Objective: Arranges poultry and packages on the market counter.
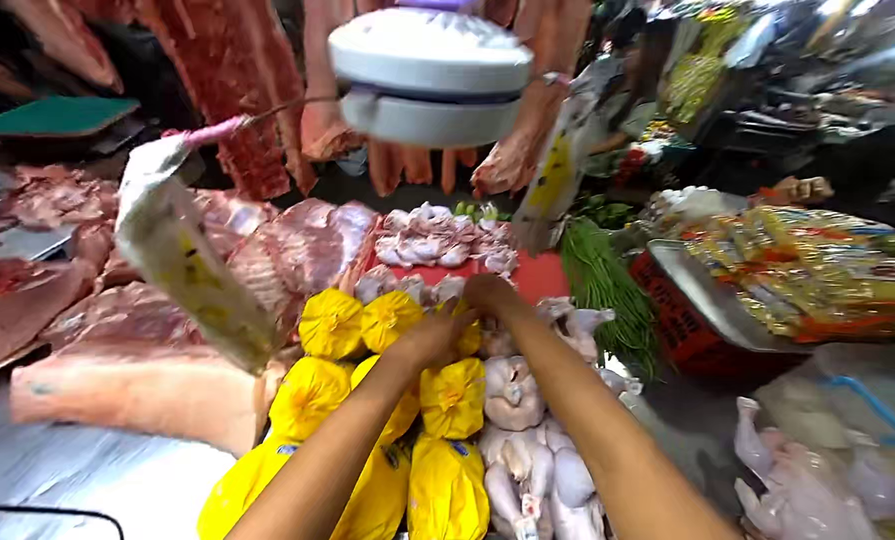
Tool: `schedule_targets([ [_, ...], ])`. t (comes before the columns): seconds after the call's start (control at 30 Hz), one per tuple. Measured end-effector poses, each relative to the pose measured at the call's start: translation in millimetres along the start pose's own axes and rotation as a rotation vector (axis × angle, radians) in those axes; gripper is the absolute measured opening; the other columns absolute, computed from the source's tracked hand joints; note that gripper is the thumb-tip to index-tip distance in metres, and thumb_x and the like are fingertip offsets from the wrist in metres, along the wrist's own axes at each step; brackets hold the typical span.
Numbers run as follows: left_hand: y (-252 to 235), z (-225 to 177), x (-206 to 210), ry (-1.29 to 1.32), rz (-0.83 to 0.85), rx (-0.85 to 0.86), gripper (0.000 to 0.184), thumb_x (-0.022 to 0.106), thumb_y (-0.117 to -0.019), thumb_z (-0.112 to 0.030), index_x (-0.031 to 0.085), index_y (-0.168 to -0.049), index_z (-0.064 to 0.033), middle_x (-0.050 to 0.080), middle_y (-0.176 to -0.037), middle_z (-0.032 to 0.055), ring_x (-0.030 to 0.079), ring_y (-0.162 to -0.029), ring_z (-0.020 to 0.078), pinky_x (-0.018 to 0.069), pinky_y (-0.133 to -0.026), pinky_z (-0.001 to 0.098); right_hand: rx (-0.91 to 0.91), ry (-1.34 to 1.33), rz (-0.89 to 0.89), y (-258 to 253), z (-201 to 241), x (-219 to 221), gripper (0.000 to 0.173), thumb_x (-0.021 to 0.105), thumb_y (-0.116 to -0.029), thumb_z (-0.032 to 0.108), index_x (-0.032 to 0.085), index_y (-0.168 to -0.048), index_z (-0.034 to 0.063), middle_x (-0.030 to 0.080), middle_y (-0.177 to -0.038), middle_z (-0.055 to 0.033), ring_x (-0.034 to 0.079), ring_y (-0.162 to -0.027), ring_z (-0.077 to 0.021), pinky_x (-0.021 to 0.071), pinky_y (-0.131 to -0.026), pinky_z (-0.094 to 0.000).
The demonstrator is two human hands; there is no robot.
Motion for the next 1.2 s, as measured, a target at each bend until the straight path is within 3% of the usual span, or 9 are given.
schedule_targets([
  [0.37,-16.7,14.0,-13.2,0.255,-0.273,-0.440,0.061,0.079,-0.0829,-0.034,0.059,-0.134,-0.0057,0.059,-0.128,0.0282,0.062,-0.115,0.0455,0.0520,-0.091,0.0650,-0.062,-0.207,-0.075,72.6,-65.5,-25.2,0.025,0.061,-0.1008,0.015,0.071,-0.119,0.0019,0.067,-0.124,-0.0241,0.062,-0.120,-0.0426,0.0459,-0.103,-0.0650],
  [0.43,-13.4,6.1,-5.9,0.253,-0.242,-0.506,0.067,0.078,-0.0829,-0.041,0.058,-0.136,-0.0061,0.055,-0.135,0.0294,0.062,-0.113,0.0467,0.0528,-0.089,0.0656,-0.059,-0.215,-0.110,78.9,-68.2,-22.3,0.022,0.060,-0.1011,0.015,0.073,-0.116,0.0041,0.069,-0.119,-0.0222,0.064,-0.115,-0.0411,0.0483,-0.099,-0.0643],
  [0.53,-2.1,-10.3,-1.6,0.153,-0.087,-0.441,0.067,0.075,-0.0873,-0.042,0.054,-0.141,-0.0077,0.046,-0.145,0.0302,0.063,-0.114,0.0455,0.0532,-0.091,0.0632,-0.097,-0.187,-0.149,80.9,-60.2,-20.1,0.020,0.060,-0.1007,0.014,0.074,-0.112,0.0051,0.071,-0.116,-0.0202,0.065,-0.115,-0.0402,0.0486,-0.099,-0.0644],
  [0.67,1.8,9.6,4.5,0.145,-0.026,-0.298,0.065,0.079,-0.0868,-0.027,0.054,-0.140,-0.0023,0.054,-0.136,0.0281,0.058,-0.124,0.0423,0.0493,-0.100,0.0599,-0.107,-0.142,-0.142,80.1,-50.2,-17.3,0.020,0.060,-0.1002,0.014,0.075,-0.112,0.0065,0.072,-0.115,-0.0191,0.065,-0.115,-0.0402,0.0483,-0.098,-0.0660],
  [0.77,13.5,16.3,4.7,0.250,0.006,-0.247,0.079,0.078,-0.0897,-0.036,0.042,-0.149,0.0010,0.052,-0.143,0.0268,0.053,-0.134,0.0396,0.0429,-0.110,0.0583,-0.100,-0.107,-0.107,77.9,-42.3,-14.6,0.024,0.057,-0.1015,0.014,0.072,-0.118,0.0054,0.068,-0.123,-0.0215,0.062,-0.121,-0.0413,0.0468,-0.101,-0.0652],
  [0.87,63.0,6.8,-28.1,0.483,-0.094,-0.231,0.077,0.069,-0.0977,-0.039,0.035,-0.159,-0.0078,0.053,-0.148,0.0227,0.055,-0.134,0.0359,0.0430,-0.112,0.0566,-0.116,-0.156,-0.116,83.4,-43.9,-16.5,0.037,0.064,-0.0990,0.020,0.067,-0.133,0.0054,0.053,-0.141,-0.0318,0.050,-0.131,-0.0523,0.0404,-0.104,-0.0723],
  [1.03,250.1,10.4,-74.1,0.837,-0.663,-0.201,0.037,0.059,-0.1028,-0.025,0.060,-0.137,-0.0120,0.066,-0.129,0.0101,0.070,-0.106,0.0232,0.0598,-0.090,0.0448,-0.235,-0.244,-0.243,155.2,-21.7,-51.7,0.048,0.072,-0.0953,0.024,0.062,-0.138,0.0052,0.038,-0.153,-0.0352,0.041,-0.138,-0.0560,0.0368,-0.107,-0.0749],
  [1.13,354.3,-8.6,-12.2,1.130,-0.841,-0.237,0.033,0.063,-0.0981,-0.024,0.064,-0.128,-0.0081,0.072,-0.117,0.0084,0.074,-0.093,0.0234,0.0642,-0.082,0.0426,-0.292,-0.385,-0.359,235.5,7.8,-81.4,0.049,0.067,-0.0989,0.034,0.059,-0.143,0.0126,0.041,-0.155,-0.0234,0.049,-0.135,-0.0435,0.0454,-0.104,-0.0675],
  [1.2,391.5,-53.2,63.3,1.284,-0.709,-0.317,0.034,0.064,-0.0987,-0.025,0.065,-0.125,-0.0037,0.074,-0.110,0.0084,0.075,-0.087,0.0203,0.0647,-0.078,0.0392,-0.263,-0.552,-0.484,301.8,22.3,-74.4,0.052,0.062,-0.0988,0.041,0.056,-0.145,0.0168,0.045,-0.157,-0.0088,0.055,-0.133,-0.0244,0.0534,-0.104,-0.0478],
])
Point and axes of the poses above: each hand's wrist, its own y-axis away from the middle knuckle, its own x-axis out of the palm, z = x × y, the point moved 7 cm from there along -y, towards the middle knuckle
